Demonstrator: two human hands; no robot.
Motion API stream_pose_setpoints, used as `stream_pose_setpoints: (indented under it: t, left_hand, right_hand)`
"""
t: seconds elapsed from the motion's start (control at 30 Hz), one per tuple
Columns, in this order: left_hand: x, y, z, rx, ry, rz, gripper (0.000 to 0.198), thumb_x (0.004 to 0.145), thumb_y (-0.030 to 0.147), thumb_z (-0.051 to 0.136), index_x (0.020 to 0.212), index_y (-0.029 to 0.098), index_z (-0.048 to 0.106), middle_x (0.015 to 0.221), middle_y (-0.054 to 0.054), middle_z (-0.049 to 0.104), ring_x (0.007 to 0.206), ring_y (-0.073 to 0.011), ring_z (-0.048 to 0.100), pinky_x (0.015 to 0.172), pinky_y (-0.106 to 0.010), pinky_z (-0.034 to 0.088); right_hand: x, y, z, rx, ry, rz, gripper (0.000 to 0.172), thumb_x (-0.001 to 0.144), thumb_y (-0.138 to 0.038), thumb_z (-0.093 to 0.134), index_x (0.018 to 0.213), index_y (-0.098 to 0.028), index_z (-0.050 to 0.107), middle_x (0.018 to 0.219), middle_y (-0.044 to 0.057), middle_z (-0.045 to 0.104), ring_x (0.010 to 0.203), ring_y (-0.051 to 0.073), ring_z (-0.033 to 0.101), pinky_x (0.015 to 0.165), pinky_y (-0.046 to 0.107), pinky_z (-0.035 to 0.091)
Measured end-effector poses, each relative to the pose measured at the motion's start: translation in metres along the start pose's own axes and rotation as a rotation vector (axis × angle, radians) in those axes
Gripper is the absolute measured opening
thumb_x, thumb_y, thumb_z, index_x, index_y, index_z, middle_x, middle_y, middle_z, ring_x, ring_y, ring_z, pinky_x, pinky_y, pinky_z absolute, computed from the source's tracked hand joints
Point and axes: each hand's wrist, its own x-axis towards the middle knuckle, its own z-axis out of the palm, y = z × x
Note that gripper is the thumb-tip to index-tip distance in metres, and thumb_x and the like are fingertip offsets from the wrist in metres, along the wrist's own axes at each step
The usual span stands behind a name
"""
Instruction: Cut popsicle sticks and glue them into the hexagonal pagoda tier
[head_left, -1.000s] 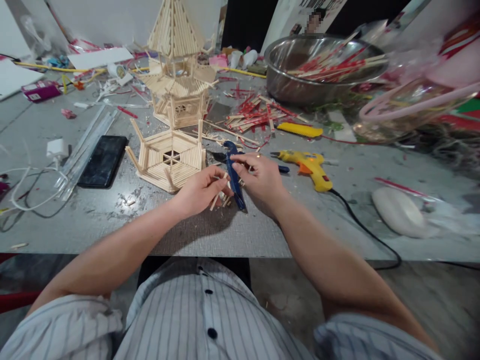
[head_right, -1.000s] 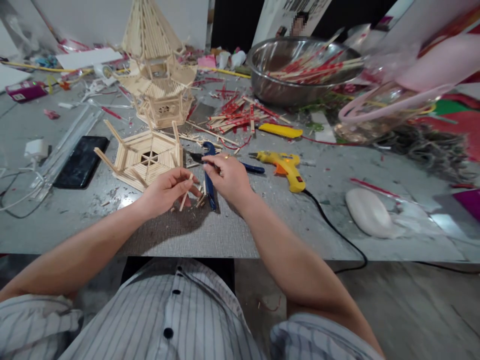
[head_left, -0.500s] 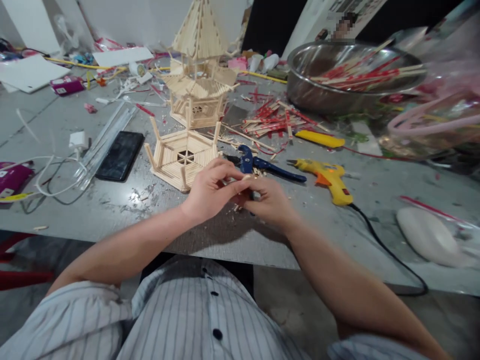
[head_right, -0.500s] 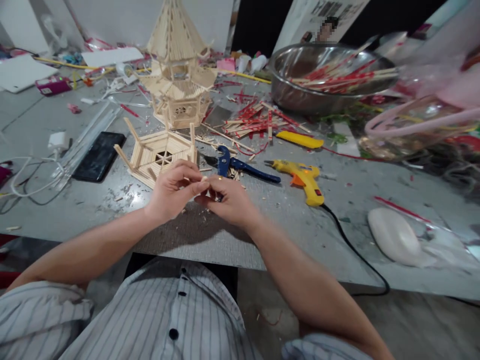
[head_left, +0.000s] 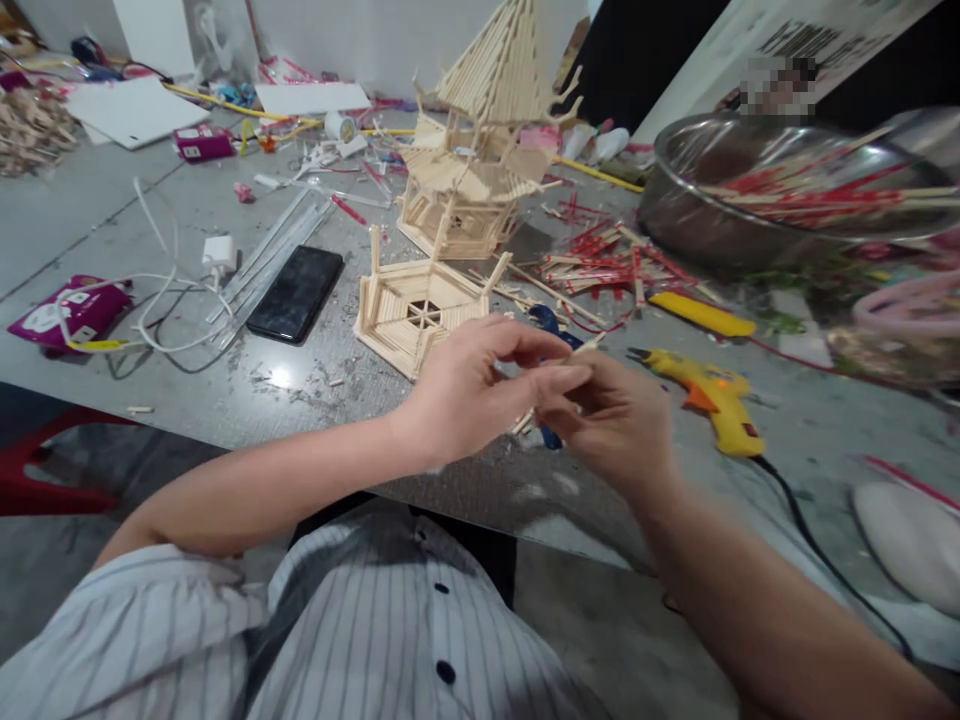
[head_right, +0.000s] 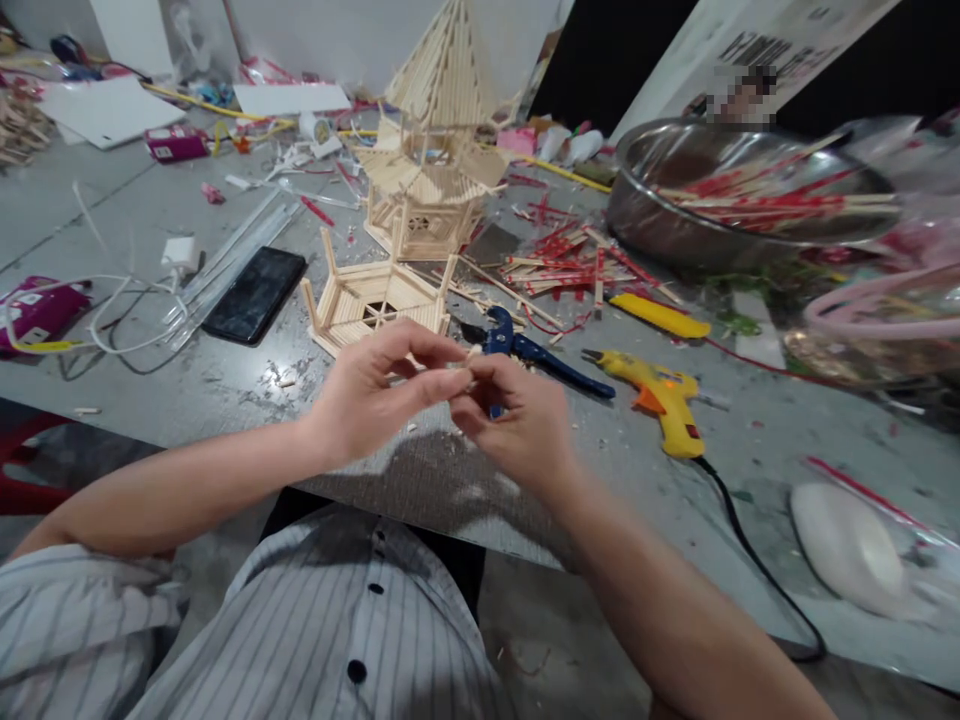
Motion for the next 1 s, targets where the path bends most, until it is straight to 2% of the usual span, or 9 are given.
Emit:
stream_pose_setpoints:
  t: [0.07, 0.13, 0.2, 0.27, 0.33, 0.43, 0.63, 0.83, 1.0]
  left_hand:
    - [-0.006, 0.000, -0.027, 0.099, 0.068, 0.028, 0.009, 0.082, 0.027, 0.060, 0.083, 0.019, 0.063, 0.084, -0.002, 0.063, 0.078, -0.0127, 0.058, 0.063, -0.025, 0.047]
    - [-0.008, -0.012, -0.057, 0.176, 0.262, 0.028, 0.011, 0.085, 0.029, 0.055, 0.088, 0.021, 0.062, 0.085, -0.002, 0.061, 0.080, -0.0133, 0.057, 0.061, -0.025, 0.047]
    - [-0.003, -0.036, -0.086, 0.185, 0.463, -0.010, 0.011, 0.087, 0.028, 0.052, 0.092, 0.023, 0.060, 0.082, 0.000, 0.058, 0.072, -0.0110, 0.054, 0.056, -0.024, 0.045]
    - [0.005, -0.064, -0.106, 0.184, 0.529, -0.119, 0.010, 0.087, 0.023, 0.051, 0.093, 0.021, 0.059, 0.071, 0.002, 0.053, 0.062, -0.0085, 0.049, 0.051, -0.021, 0.042]
    - [0.012, -0.089, -0.118, 0.226, 0.486, -0.293, 0.013, 0.083, 0.016, 0.052, 0.092, 0.018, 0.060, 0.068, 0.002, 0.053, 0.058, -0.0082, 0.048, 0.050, -0.022, 0.042]
    - [0.014, -0.110, -0.121, 0.359, 0.354, -0.398, 0.021, 0.073, 0.009, 0.051, 0.087, 0.016, 0.064, 0.063, 0.000, 0.056, 0.056, -0.0105, 0.051, 0.051, -0.023, 0.043]
    - [0.006, -0.110, -0.115, 0.426, 0.145, -0.546, 0.028, 0.067, 0.009, 0.050, 0.088, 0.014, 0.068, 0.053, 0.002, 0.057, 0.041, -0.0104, 0.050, 0.047, -0.024, 0.043]
    - [0.007, -0.109, -0.117, 0.497, 0.046, -0.455, 0.023, 0.072, 0.015, 0.054, 0.086, 0.015, 0.072, 0.066, -0.002, 0.064, 0.050, -0.0098, 0.054, 0.058, -0.024, 0.047]
    - [0.008, -0.107, -0.118, 0.596, -0.010, -0.371, 0.022, 0.075, 0.022, 0.055, 0.086, 0.015, 0.073, 0.077, -0.004, 0.065, 0.063, -0.0113, 0.058, 0.062, -0.023, 0.047]
  right_hand:
    - [0.005, -0.006, 0.002, 0.024, -0.030, 0.070, 0.007, 0.072, -0.027, 0.058, 0.072, -0.021, 0.055, 0.056, -0.003, 0.052, 0.046, 0.009, 0.045, 0.043, 0.024, 0.036]
    - [0.013, -0.008, 0.009, 0.022, -0.077, 0.112, 0.010, 0.071, -0.030, 0.060, 0.072, -0.020, 0.057, 0.058, -0.002, 0.054, 0.047, 0.009, 0.045, 0.043, 0.023, 0.036]
    - [0.022, -0.005, 0.019, 0.024, -0.150, 0.142, 0.012, 0.071, -0.030, 0.061, 0.072, -0.019, 0.059, 0.058, -0.001, 0.055, 0.048, 0.009, 0.045, 0.043, 0.023, 0.035]
    - [0.032, 0.000, 0.031, 0.042, -0.234, 0.185, 0.013, 0.071, -0.031, 0.060, 0.074, -0.018, 0.061, 0.057, -0.001, 0.055, 0.047, 0.009, 0.045, 0.043, 0.023, 0.034]
    - [0.042, 0.006, 0.044, 0.065, -0.284, 0.251, 0.014, 0.072, -0.030, 0.059, 0.076, -0.017, 0.062, 0.055, -0.002, 0.053, 0.045, 0.008, 0.043, 0.041, 0.022, 0.032]
    - [0.059, 0.012, 0.060, 0.123, -0.336, 0.352, 0.008, 0.071, -0.024, 0.060, 0.071, -0.016, 0.061, 0.052, -0.004, 0.051, 0.040, 0.005, 0.039, 0.039, 0.021, 0.027]
    - [0.080, 0.015, 0.083, 0.304, -0.418, 0.471, 0.005, 0.070, -0.018, 0.061, 0.072, -0.014, 0.063, 0.046, -0.005, 0.048, 0.036, 0.004, 0.034, 0.035, 0.020, 0.025]
    - [0.091, 0.014, 0.091, 0.309, -0.558, 0.585, 0.005, 0.071, -0.013, 0.063, 0.075, -0.014, 0.065, 0.047, -0.003, 0.053, 0.032, 0.004, 0.035, 0.031, 0.019, 0.024]
    - [0.093, 0.002, 0.094, 0.377, -0.504, 0.695, 0.007, 0.072, -0.007, 0.060, 0.075, -0.013, 0.062, 0.049, -0.003, 0.056, 0.035, 0.004, 0.042, 0.032, 0.017, 0.028]
